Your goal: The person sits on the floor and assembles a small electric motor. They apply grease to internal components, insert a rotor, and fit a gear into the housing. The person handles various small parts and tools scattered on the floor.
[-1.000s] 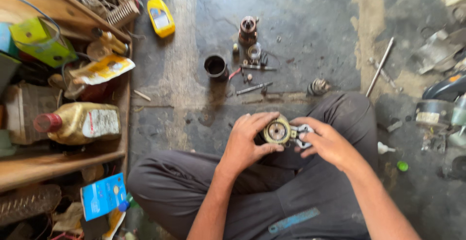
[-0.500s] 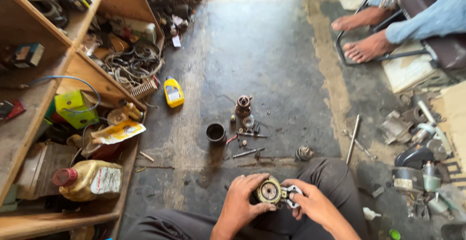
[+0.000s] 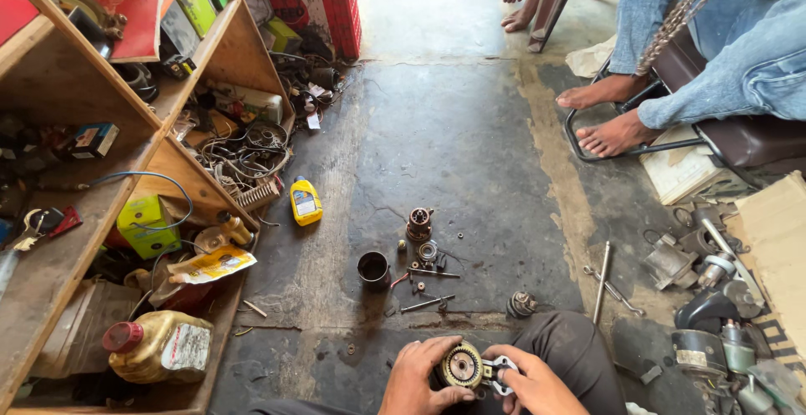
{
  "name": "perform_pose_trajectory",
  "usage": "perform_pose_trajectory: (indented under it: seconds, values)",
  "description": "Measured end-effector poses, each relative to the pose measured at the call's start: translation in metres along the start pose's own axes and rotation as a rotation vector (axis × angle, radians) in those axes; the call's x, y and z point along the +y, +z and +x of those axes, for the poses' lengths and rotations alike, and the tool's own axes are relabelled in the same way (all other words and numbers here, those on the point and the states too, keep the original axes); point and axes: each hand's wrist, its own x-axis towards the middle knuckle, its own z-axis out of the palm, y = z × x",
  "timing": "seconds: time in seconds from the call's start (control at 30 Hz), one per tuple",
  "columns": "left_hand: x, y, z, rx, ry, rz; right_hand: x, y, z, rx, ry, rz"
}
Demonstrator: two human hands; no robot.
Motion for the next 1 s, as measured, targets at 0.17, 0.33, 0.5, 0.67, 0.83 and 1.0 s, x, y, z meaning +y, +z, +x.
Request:
perform_pose_trajectory:
  seconds: [0.17,0.33,0.5,0.67,0.83,1.0]
  values:
    - [0.014,-0.013,0.006,-0.103,-0.06,0.054,-0.012,-0.01,0.001,-0.046,0.222,0.137]
    - [0.025,-0.025,0.02,-0.233,0.037,0.218,-0.013,-0.012,0.002,-0.075,0.119,0.022]
    - [0.021,-0.034,0.026,-0.293,0.151,0.254,-0.011,-0.017,0.003,-0.134,0.067,0.062]
    - [0.008,-0.033,0.024,-0.251,0.226,0.158,-0.02,-0.018,0.004,-0.123,0.135,0.018]
    - [0.008,-0.032,0.025,-0.227,0.218,0.175,-0.035,-0.002,-0.005,-0.029,0.068,-0.194]
    - [0.006,-0.028,0.022,-0.173,0.211,0.141,-0.049,-0.014,-0.009,-0.099,0.148,-0.067]
